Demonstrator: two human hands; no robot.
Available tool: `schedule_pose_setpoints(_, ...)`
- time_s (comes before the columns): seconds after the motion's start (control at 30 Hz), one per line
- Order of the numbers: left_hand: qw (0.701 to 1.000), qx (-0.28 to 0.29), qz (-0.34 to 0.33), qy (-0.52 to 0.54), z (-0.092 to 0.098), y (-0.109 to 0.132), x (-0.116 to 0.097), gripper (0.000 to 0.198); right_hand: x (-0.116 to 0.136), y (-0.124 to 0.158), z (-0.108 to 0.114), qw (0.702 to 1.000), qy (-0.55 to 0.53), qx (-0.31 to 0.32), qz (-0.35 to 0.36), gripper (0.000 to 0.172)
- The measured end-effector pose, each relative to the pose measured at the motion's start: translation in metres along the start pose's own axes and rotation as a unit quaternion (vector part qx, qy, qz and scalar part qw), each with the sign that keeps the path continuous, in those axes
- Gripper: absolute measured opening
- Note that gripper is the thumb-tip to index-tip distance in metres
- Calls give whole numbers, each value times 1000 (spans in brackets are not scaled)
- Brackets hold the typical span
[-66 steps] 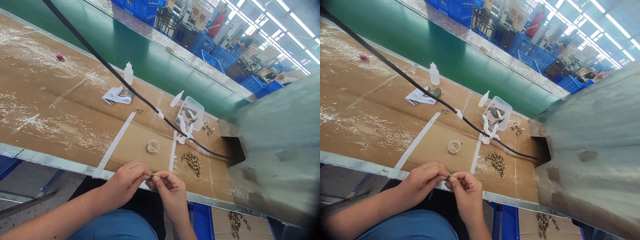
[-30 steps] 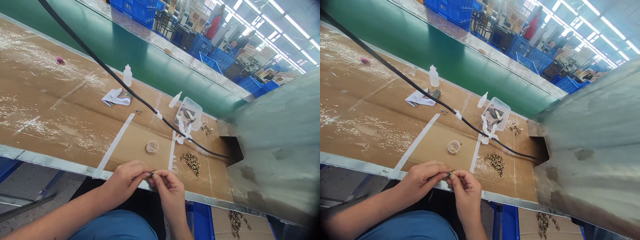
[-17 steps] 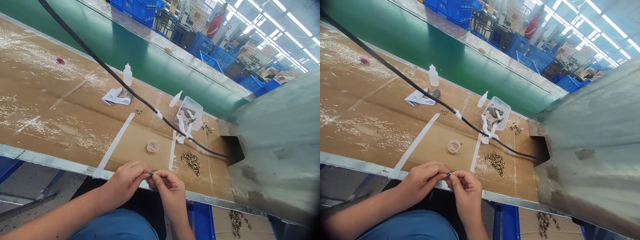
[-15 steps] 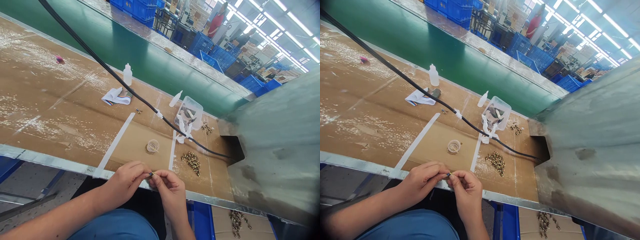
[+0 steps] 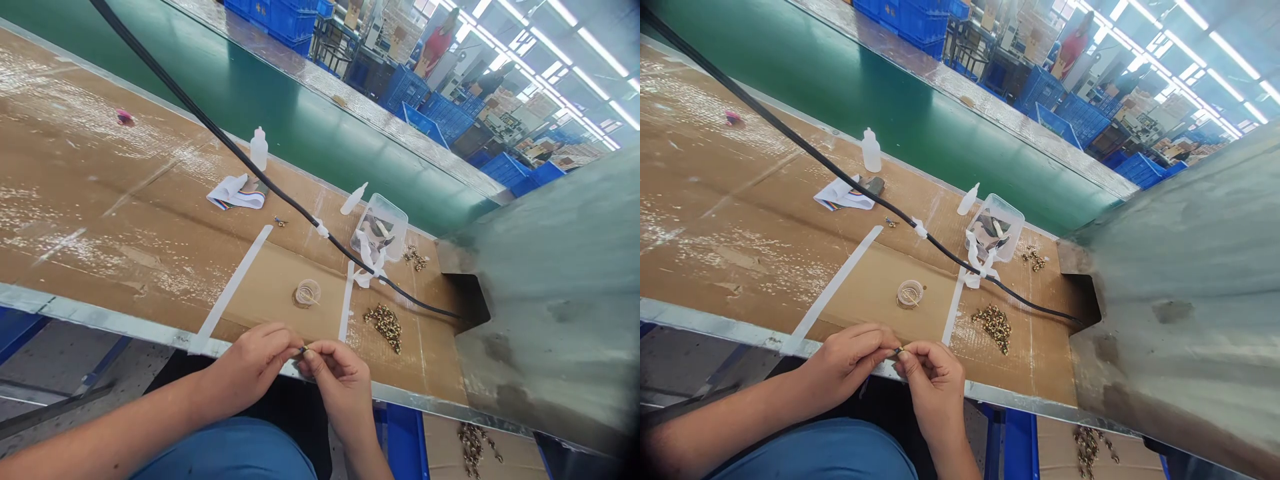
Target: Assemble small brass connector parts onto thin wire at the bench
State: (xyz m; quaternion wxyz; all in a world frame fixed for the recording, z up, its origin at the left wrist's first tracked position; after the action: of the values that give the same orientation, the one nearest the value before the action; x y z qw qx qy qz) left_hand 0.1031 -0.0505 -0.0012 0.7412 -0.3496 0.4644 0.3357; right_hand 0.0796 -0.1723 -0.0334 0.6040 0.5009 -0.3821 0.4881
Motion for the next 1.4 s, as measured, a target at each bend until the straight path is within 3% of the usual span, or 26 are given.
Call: schedule_pose_setpoints(1.4, 1000, -4, 3, 1, 1, 0, 0, 18, 1, -1, 0, 999, -32, -2, -2, 18)
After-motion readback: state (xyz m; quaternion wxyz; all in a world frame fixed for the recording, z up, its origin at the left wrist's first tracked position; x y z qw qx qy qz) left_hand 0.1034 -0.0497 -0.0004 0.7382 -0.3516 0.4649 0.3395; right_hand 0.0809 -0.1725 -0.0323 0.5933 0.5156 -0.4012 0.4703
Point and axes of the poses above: each hand's wrist, its own y-axis away from the middle knuckle, its own z-axis out of the back of the hand, x = y × z, the point moved 10 cm from there along -y, towards the middle knuckle, and after that the axes turned 8 degrees about y, right-handed, at the moved point
